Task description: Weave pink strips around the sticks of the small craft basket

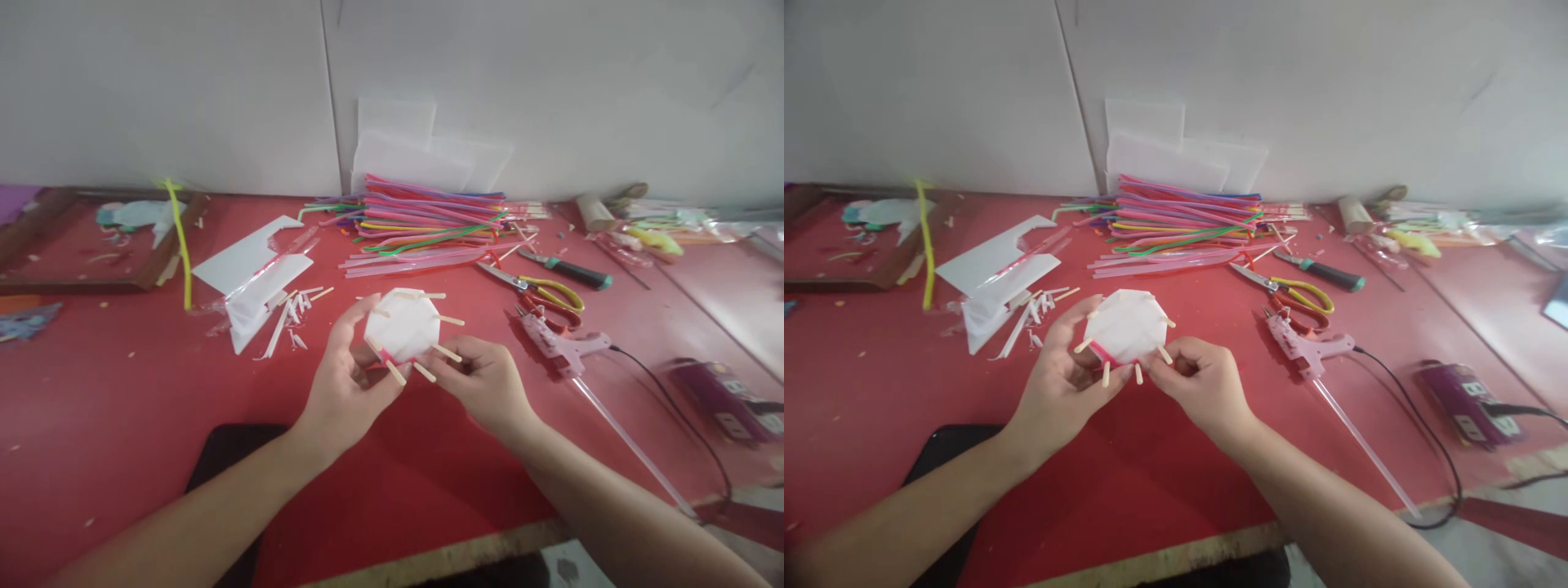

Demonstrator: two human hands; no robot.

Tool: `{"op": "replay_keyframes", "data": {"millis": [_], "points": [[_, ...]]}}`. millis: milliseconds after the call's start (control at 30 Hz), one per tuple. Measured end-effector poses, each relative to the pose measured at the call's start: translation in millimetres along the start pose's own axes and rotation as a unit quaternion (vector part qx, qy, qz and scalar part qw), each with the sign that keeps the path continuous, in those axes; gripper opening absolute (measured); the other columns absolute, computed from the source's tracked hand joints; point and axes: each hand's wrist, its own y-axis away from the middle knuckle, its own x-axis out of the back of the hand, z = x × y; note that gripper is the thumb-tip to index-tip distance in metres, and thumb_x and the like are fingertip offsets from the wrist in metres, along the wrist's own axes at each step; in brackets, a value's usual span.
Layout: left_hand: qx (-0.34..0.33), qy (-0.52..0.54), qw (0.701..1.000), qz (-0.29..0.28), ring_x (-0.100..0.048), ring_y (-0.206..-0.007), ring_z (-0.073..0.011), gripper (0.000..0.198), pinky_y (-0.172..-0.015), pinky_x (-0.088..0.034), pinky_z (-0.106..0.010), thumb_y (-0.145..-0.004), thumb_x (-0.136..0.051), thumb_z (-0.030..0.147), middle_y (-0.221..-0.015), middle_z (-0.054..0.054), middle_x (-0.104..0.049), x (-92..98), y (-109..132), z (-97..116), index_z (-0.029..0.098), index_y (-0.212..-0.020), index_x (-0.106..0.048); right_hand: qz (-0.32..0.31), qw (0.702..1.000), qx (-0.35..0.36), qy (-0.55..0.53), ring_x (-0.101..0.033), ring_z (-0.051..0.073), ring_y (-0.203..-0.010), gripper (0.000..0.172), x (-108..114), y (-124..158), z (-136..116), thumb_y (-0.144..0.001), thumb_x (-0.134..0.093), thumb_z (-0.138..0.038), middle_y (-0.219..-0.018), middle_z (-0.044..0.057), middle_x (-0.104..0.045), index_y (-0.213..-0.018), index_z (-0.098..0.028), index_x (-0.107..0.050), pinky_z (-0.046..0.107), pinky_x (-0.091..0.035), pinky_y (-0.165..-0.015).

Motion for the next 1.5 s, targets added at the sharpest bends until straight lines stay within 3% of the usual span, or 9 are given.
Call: {"op": "replay_keyframes", "data": {"millis": [300, 533, 800, 867, 1000, 1100, 1167, 1300, 1500], "points": [[0.029, 0.010, 0.999, 0.014, -0.073, -0.088, -0.0223, 0.085, -0.076, -0.061, -0.031, -0.073, -0.077, 0.016, -0.083, -0.001, -0.075, -2.2, 2, 5, 0.027, -0.145, -0.034, 0.023, 0.999, 0.049, -0.009, -0.029, 0.007, -0.047, 0.022, -2, 1, 0, -0.081, -0.065, -0.032, -0.050, -0.008, -0.034, -0.064, -0.017, -0.060, 0.021, -0.028, -0.046], [0.035, 0.059, 0.998, -0.005, -0.073, -0.089, -0.0197, 0.085, -0.079, -0.059, -0.028, -0.076, -0.077, 0.017, -0.094, -0.002, -0.076, -2.3, 2, 4, 0.031, -0.147, -0.032, 0.051, 0.995, 0.081, 0.014, -0.025, 0.006, -0.045, 0.022, -2, 2, -1, -0.079, -0.067, -0.027, -0.048, -0.010, -0.028, -0.061, -0.018, -0.059, 0.019, -0.024, -0.042], [0.036, 0.064, 0.997, -0.004, -0.073, -0.091, -0.0197, 0.083, -0.082, -0.059, -0.030, -0.075, -0.078, 0.017, -0.093, -0.001, -0.076, -1.2, 1, 0, 0.034, -0.144, -0.036, 0.059, 0.989, 0.125, 0.041, -0.028, 0.005, -0.044, 0.022, -2, 4, -1, -0.082, -0.066, -0.022, -0.048, -0.010, -0.031, -0.063, -0.018, -0.058, 0.018, -0.027, -0.041], [0.031, 0.075, 0.997, 0.006, -0.073, -0.092, -0.0195, 0.082, -0.083, -0.059, -0.030, -0.074, -0.080, 0.017, -0.098, -0.001, -0.076, -0.7, -1, -1, 0.034, -0.142, -0.038, 0.049, 0.985, 0.155, 0.050, -0.031, 0.005, -0.041, 0.016, -1, 4, 0, -0.084, -0.065, -0.022, -0.047, -0.010, -0.039, -0.069, -0.018, -0.062, 0.018, -0.030, -0.040], [0.016, 0.082, 0.996, 0.032, -0.073, -0.082, -0.0157, 0.081, -0.076, -0.059, -0.026, -0.072, -0.082, 0.018, -0.092, 0.001, -0.077, 1.4, -3, -3, 0.035, -0.139, -0.042, 0.029, 0.957, 0.268, 0.105, -0.059, 0.009, -0.054, 0.006, -1, 5, 2, -0.086, -0.064, -0.017, -0.068, 0.000, -0.070, -0.088, -0.017, -0.070, 0.019, -0.048, -0.050], [0.027, 0.082, 0.996, 0.038, -0.073, -0.080, -0.0160, 0.082, -0.074, -0.060, -0.025, -0.071, -0.083, 0.019, -0.090, 0.000, -0.078, 1.7, -4, -4, 0.032, -0.140, -0.041, 0.045, 0.932, 0.331, 0.142, -0.070, 0.013, -0.072, 0.014, -3, 6, 5, -0.086, -0.064, -0.011, -0.083, 0.004, -0.075, -0.096, -0.018, -0.070, 0.022, -0.057, -0.064], [0.038, 0.079, 0.996, 0.035, -0.074, -0.083, -0.0177, 0.085, -0.075, -0.060, -0.027, -0.070, -0.084, 0.021, -0.090, -0.001, -0.078, 0.9, -4, -4, 0.030, -0.141, -0.039, 0.067, 0.912, 0.366, 0.174, -0.070, 0.013, -0.072, 0.015, -3, 7, 6, -0.087, -0.064, -0.010, -0.082, 0.003, -0.074, -0.096, -0.019, -0.071, 0.024, -0.058, -0.066], [0.056, 0.052, 0.997, 0.027, -0.075, -0.090, -0.0231, 0.091, -0.081, -0.060, -0.031, -0.069, -0.085, 0.024, -0.086, -0.002, -0.078, -0.6, -4, -2, 0.027, -0.145, -0.035, 0.101, 0.878, 0.396, 0.249, -0.060, 0.011, -0.058, 0.013, 0, 9, 6, -0.090, -0.061, -0.013, -0.069, 0.001, -0.065, -0.093, -0.019, -0.072, 0.024, -0.051, -0.056], [0.093, 0.043, 0.995, 0.012, -0.074, -0.093, -0.0252, 0.092, -0.083, -0.058, -0.034, -0.069, -0.084, 0.022, -0.095, -0.007, -0.079, 1.9, -4, 1, 0.022, -0.147, -0.035, 0.057, 0.838, 0.450, 0.303, -0.051, 0.011, -0.052, 0.018, 8, 9, 2, -0.092, -0.056, -0.008, -0.059, -0.001, -0.055, -0.092, -0.014, -0.073, 0.026, -0.042, -0.052]]}}
